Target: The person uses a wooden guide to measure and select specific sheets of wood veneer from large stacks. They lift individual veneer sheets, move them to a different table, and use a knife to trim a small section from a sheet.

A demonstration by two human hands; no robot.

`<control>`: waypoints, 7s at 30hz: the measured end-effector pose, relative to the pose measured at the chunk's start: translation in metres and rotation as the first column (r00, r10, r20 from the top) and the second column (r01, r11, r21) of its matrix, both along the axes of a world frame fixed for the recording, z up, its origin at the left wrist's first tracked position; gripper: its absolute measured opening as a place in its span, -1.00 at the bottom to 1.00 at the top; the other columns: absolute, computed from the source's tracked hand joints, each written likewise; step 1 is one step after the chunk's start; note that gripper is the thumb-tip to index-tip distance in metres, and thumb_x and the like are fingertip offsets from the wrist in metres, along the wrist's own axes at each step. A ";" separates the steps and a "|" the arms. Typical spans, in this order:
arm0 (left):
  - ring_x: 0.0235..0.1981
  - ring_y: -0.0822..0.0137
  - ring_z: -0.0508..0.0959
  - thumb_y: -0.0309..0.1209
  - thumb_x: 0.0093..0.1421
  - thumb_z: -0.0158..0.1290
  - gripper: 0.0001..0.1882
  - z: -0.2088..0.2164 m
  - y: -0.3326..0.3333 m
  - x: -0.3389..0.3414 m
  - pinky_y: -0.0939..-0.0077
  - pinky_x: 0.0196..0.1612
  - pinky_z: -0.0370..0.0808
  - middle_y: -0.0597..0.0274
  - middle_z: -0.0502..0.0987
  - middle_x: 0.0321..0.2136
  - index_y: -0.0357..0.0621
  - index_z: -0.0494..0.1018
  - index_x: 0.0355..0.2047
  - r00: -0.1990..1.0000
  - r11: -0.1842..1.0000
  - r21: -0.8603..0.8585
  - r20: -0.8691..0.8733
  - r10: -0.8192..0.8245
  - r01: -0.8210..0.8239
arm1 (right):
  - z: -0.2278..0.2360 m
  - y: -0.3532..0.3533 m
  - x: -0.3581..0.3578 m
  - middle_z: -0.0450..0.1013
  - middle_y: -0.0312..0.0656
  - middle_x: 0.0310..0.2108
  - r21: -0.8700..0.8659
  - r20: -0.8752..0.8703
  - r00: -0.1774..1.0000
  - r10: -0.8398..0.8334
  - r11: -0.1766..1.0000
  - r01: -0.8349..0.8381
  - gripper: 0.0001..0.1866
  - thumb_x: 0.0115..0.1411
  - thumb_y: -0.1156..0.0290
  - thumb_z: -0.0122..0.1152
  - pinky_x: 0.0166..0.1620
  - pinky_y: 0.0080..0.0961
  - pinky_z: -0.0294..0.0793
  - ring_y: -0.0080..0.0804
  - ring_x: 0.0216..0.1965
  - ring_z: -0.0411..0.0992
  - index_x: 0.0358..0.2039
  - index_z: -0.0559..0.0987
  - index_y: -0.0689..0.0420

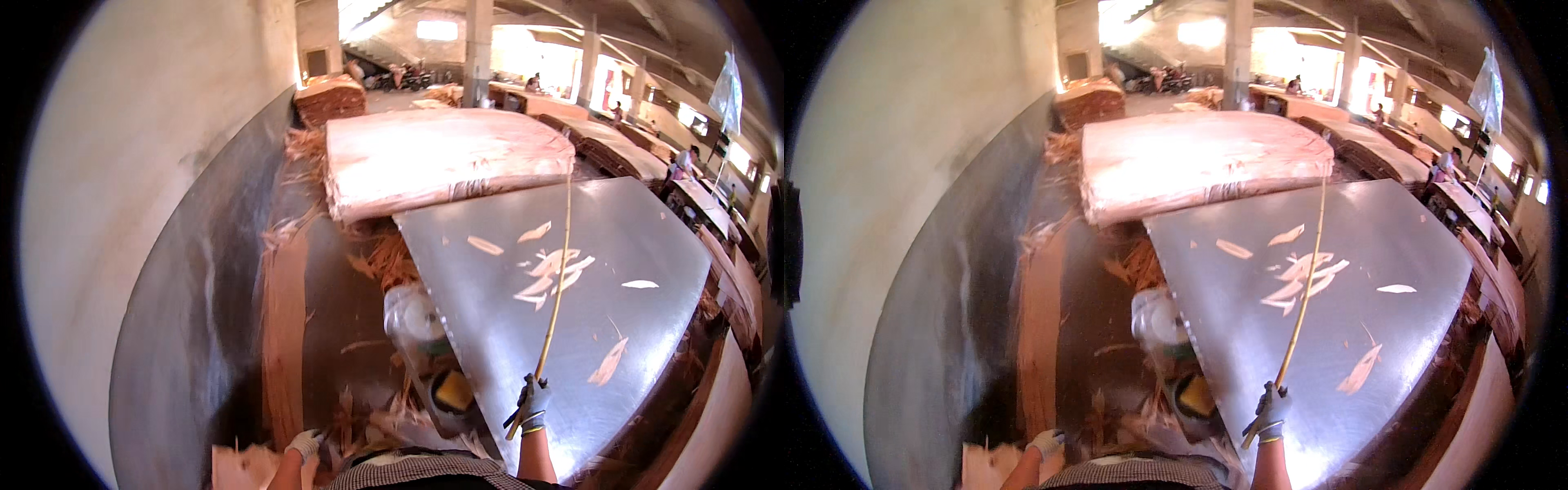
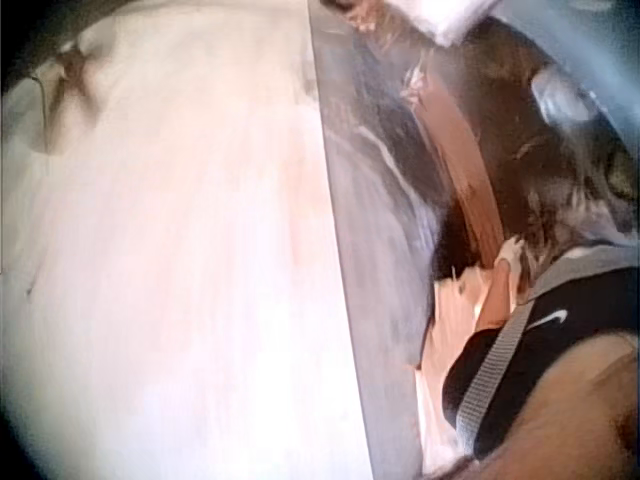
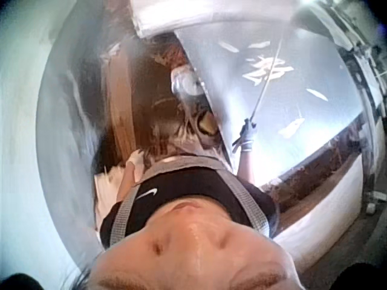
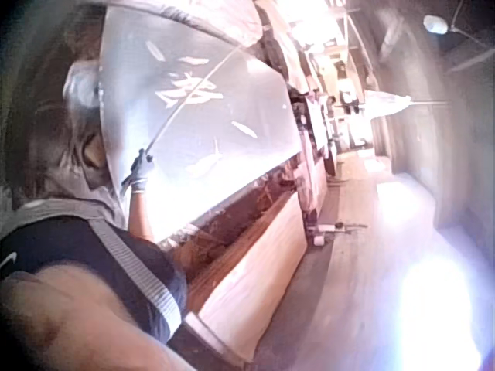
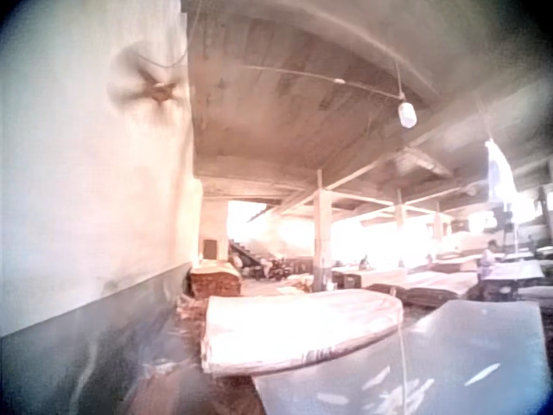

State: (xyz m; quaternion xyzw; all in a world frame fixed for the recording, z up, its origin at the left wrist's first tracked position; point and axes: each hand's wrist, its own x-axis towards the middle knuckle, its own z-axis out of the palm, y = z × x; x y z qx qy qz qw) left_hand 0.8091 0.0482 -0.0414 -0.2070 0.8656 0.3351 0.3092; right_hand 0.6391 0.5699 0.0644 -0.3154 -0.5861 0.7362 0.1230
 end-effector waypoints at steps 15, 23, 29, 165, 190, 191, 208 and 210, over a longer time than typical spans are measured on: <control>0.00 0.03 0.39 -0.19 0.18 -0.11 -0.53 0.013 -0.223 -0.420 0.39 0.05 0.29 -0.04 0.41 -0.04 -0.21 0.31 0.02 0.911 0.974 0.183 -0.408 -0.051 0.137 | 0.023 -0.284 -0.362 0.20 -0.38 -0.83 0.029 -0.081 0.997 -0.005 1.000 0.007 -0.78 0.07 0.35 0.17 -0.82 -0.62 0.07 -0.59 -0.87 0.13 -0.61 0.35 0.06; 0.00 0.01 0.39 -0.17 0.20 -0.18 -0.55 -0.055 -0.441 -0.453 0.32 0.06 0.30 -0.08 0.40 -0.05 -0.19 0.35 -0.01 0.962 0.994 -0.094 0.261 0.075 -0.052 | 0.033 -0.483 -0.649 0.21 -0.36 -0.81 -0.127 -0.185 0.983 0.016 0.991 -0.040 -0.77 0.08 0.32 0.21 -0.78 -0.60 0.13 -0.57 -0.85 0.16 -0.59 0.36 0.04; -0.03 -0.01 0.41 -0.20 0.19 -0.21 -0.58 -0.054 -0.576 -0.550 0.26 0.03 0.32 -0.10 0.41 -0.07 -0.20 0.40 -0.08 0.924 0.956 -0.145 0.257 0.284 -0.254 | 0.041 -0.611 -0.814 0.25 -0.42 -0.74 -0.364 -0.276 0.952 0.136 0.901 -0.234 -0.83 0.12 0.20 0.18 -0.77 -0.58 0.20 -0.59 -0.80 0.19 -0.47 0.46 0.00; -0.23 -0.12 0.47 -0.47 0.20 -0.07 -0.81 0.037 -0.855 -1.982 -0.23 -0.19 0.44 0.05 0.44 -0.33 -0.16 0.30 -0.16 0.493 0.558 0.770 0.632 -0.598 -0.311 | 0.057 -1.343 -1.610 0.28 -0.43 -0.77 0.153 0.128 0.657 -0.743 0.670 0.727 -0.85 0.03 0.37 0.27 -0.70 -0.69 0.13 -0.66 -0.79 0.18 -0.57 0.47 0.07; -0.36 0.13 0.56 -0.24 0.21 -0.09 -0.70 -0.070 -1.024 -2.070 0.21 -0.23 0.51 0.09 0.54 -0.32 -0.22 0.45 -0.25 0.649 0.752 0.646 0.629 -0.428 -0.131 | -0.053 -1.394 -1.604 0.44 -0.26 -0.60 -0.134 0.099 0.761 -0.642 0.749 0.649 -0.71 0.15 0.24 0.17 -0.63 -0.65 0.33 -0.54 -0.67 0.37 -0.33 0.46 0.24; -0.35 0.11 0.56 -0.24 0.21 -0.08 -0.71 -0.102 -1.032 -2.080 0.16 -0.26 0.51 0.10 0.54 -0.34 -0.21 0.45 -0.24 0.594 0.747 0.627 0.694 -0.407 -0.222 | -0.025 -1.387 -1.613 0.44 -0.25 -0.59 -0.169 0.087 0.740 -0.667 0.722 0.671 -0.72 0.15 0.24 0.16 -0.64 -0.63 0.33 -0.53 -0.68 0.37 -0.33 0.46 0.22; 0.05 0.22 0.32 0.18 0.07 -0.09 -0.33 0.032 -1.002 -2.025 0.22 0.10 0.25 0.24 0.32 0.05 0.05 0.22 0.08 0.888 -0.042 0.894 0.436 -0.148 -0.446 | 0.074 -1.316 -1.428 0.31 -0.36 -0.76 0.037 0.275 0.694 -0.665 0.729 0.684 -0.85 -0.04 0.44 0.32 -0.73 -0.63 0.17 -0.59 -0.77 0.25 -0.61 0.49 0.10; -0.03 0.23 0.39 0.10 0.11 -0.08 -0.48 0.021 -1.000 -1.999 0.26 0.08 0.29 0.24 0.42 -0.08 0.04 0.34 -0.07 0.938 -0.011 0.940 0.338 -0.078 -0.340 | 0.064 -1.316 -1.379 0.31 -0.36 -0.76 0.057 0.264 0.686 -0.678 0.721 0.691 -0.85 -0.05 0.41 0.33 -0.75 -0.64 0.17 -0.59 -0.79 0.24 -0.58 0.50 0.11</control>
